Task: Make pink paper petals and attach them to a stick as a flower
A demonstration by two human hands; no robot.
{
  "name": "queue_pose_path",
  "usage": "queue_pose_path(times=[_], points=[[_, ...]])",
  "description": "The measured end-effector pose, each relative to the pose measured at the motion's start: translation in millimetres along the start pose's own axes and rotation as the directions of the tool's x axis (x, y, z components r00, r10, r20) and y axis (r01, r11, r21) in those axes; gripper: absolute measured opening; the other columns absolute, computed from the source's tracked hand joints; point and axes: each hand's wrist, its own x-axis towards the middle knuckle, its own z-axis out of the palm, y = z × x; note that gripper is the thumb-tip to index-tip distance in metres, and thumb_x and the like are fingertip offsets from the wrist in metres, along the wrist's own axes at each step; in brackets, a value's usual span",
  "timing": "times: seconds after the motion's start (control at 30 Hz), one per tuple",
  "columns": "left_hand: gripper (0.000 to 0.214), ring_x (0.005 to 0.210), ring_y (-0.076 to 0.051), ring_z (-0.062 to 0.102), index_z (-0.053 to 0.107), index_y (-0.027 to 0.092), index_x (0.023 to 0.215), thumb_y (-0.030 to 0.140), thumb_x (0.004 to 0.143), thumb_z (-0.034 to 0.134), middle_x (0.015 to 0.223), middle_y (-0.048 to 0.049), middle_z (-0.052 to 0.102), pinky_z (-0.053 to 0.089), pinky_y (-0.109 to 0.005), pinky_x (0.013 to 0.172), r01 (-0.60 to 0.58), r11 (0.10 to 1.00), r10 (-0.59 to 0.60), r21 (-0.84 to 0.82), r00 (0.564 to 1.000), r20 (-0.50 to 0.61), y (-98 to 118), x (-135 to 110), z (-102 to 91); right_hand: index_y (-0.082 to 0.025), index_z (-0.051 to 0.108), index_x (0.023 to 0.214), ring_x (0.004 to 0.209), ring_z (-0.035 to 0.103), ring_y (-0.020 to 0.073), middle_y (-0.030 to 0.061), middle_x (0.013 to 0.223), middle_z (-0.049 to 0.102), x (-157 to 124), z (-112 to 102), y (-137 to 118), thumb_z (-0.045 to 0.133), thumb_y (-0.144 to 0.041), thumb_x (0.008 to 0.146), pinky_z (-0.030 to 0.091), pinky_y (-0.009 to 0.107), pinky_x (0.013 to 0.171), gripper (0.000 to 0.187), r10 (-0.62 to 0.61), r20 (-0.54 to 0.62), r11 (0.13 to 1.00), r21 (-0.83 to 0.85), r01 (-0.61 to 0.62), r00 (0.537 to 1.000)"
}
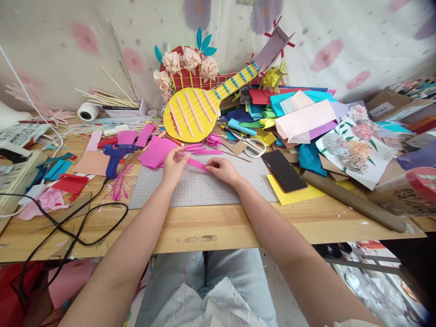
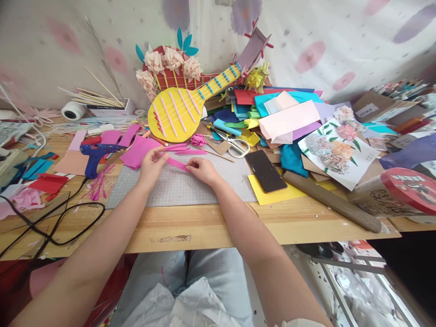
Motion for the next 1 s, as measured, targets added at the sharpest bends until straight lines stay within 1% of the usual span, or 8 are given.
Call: queue_pose_path(times=[0.03, 0.1, 0.17, 0.23, 0.43, 0.77, 0.93, 1.0], points=[[0.029, 0.104, -0.02, 0.054, 0.065, 0.021, 0.092, 0.027, 0.064, 0.07, 0.106, -0.0058, 0.062, 0.036, -0.037, 0.099, -0.126, 0.983, 0.126, 0.136, 0.992, 0.01, 1, 0, -2.2, -0.018, 0.061, 0.07, 0.062, 0.05, 0.0118, -0.0005, 0.066, 0.06, -1, 1, -2, 0.055, -0.031, 0.074, 0.038, 0.026, 0.062, 0.015, -0.017, -0.013, 0.999, -0.036, 0.017, 1.0], [0.026, 0.115, -0.023, 0.045, 0.066, 0.024, 0.09, 0.028, 0.064, 0.07, 0.112, -0.0056, 0.06, 0.023, -0.043, 0.107, -0.32, 0.87, 0.279, 0.376, 0.947, 0.161, 5, -2, -6.1, -0.019, 0.062, 0.072, 0.063, 0.05, 0.0122, 0.0002, 0.068, 0.06, -3, 2, -5, 0.054, -0.027, 0.075, 0.038, 0.026, 0.063, 0.012, -0.067, -0.041, 0.991, -0.118, 0.062, 0.997], [0.015, 0.119, -0.026, 0.041, 0.068, 0.026, 0.083, 0.028, 0.068, 0.067, 0.11, -0.0049, 0.061, 0.011, -0.048, 0.11, -0.451, 0.753, 0.331, 0.48, 0.889, 0.316, 9, -4, -8.5, -0.019, 0.063, 0.075, 0.065, 0.05, 0.0128, 0.0013, 0.071, 0.061, -5, 3, -9, 0.053, -0.024, 0.076, 0.038, 0.027, 0.066, 0.011, -0.131, -0.064, 0.974, -0.192, 0.117, 0.989], [0.007, 0.117, -0.026, 0.043, 0.068, 0.027, 0.077, 0.027, 0.072, 0.062, 0.105, -0.0046, 0.063, 0.005, -0.05, 0.109, -0.516, 0.693, 0.34, 0.504, 0.85, 0.403, 10, -5, -9.5, -0.02, 0.063, 0.076, 0.069, 0.05, 0.014, 0.0025, 0.073, 0.061, -6, 3, -11, 0.053, -0.024, 0.076, 0.039, 0.028, 0.069, 0.011, -0.184, -0.083, 0.958, -0.239, 0.16, 0.979], [0.01, 0.1, -0.024, 0.052, 0.066, 0.025, 0.071, 0.026, 0.075, 0.057, 0.093, -0.0049, 0.065, 0.006, -0.048, 0.109, -0.513, 0.7, 0.323, 0.497, 0.848, 0.42, 4, -1, -11.3, -0.021, 0.064, 0.078, 0.077, 0.053, 0.017, 0.004, 0.079, 0.062, -4, -2, -8, 0.053, -0.023, 0.078, 0.04, 0.031, 0.075, 0.012, -0.215, -0.12, 0.95, -0.257, 0.179, 0.969], [0.008, 0.093, -0.021, 0.056, 0.062, 0.022, 0.068, 0.026, 0.074, 0.058, 0.087, -0.0028, 0.065, 0.005, -0.047, 0.11, -0.485, 0.688, 0.309, 0.54, 0.869, 0.386, 3, 1, -14.3, -0.02, 0.066, 0.078, 0.082, 0.056, 0.0179, 0.0049, 0.083, 0.065, 2, -18, 6, 0.053, -0.022, 0.079, 0.041, 0.032, 0.078, 0.013, -0.211, -0.143, 0.951, -0.259, 0.169, 0.967], [0.009, 0.093, -0.018, 0.057, 0.061, 0.022, 0.069, 0.025, 0.075, 0.055, 0.088, -0.0007, 0.066, 0.01, -0.047, 0.111, -0.465, 0.654, 0.292, 0.597, 0.883, 0.368, 6, -2, -12.3, -0.019, 0.065, 0.085, 0.076, 0.058, 0.0154, 0.0047, 0.09, 0.066, 2, -16, 7, 0.053, -0.028, 0.079, 0.045, 0.029, 0.069, 0.016, -0.152, -0.252, 0.983, -0.136, 0.121, 0.956], [0.009, 0.093, -0.017, 0.058, 0.061, 0.022, 0.07, 0.025, 0.076, 0.055, 0.089, 0.0001, 0.066, 0.012, -0.046, 0.111, -0.488, 0.627, 0.306, 0.608, 0.871, 0.383, 6, -3, -9.9, -0.02, 0.064, 0.095, 0.079, 0.059, 0.0149, 0.0053, 0.098, 0.065, 1, -11, 4, 0.057, -0.031, 0.077, 0.047, 0.028, 0.069, 0.023, -0.154, -0.236, 0.988, -0.066, 0.143, 0.959]])
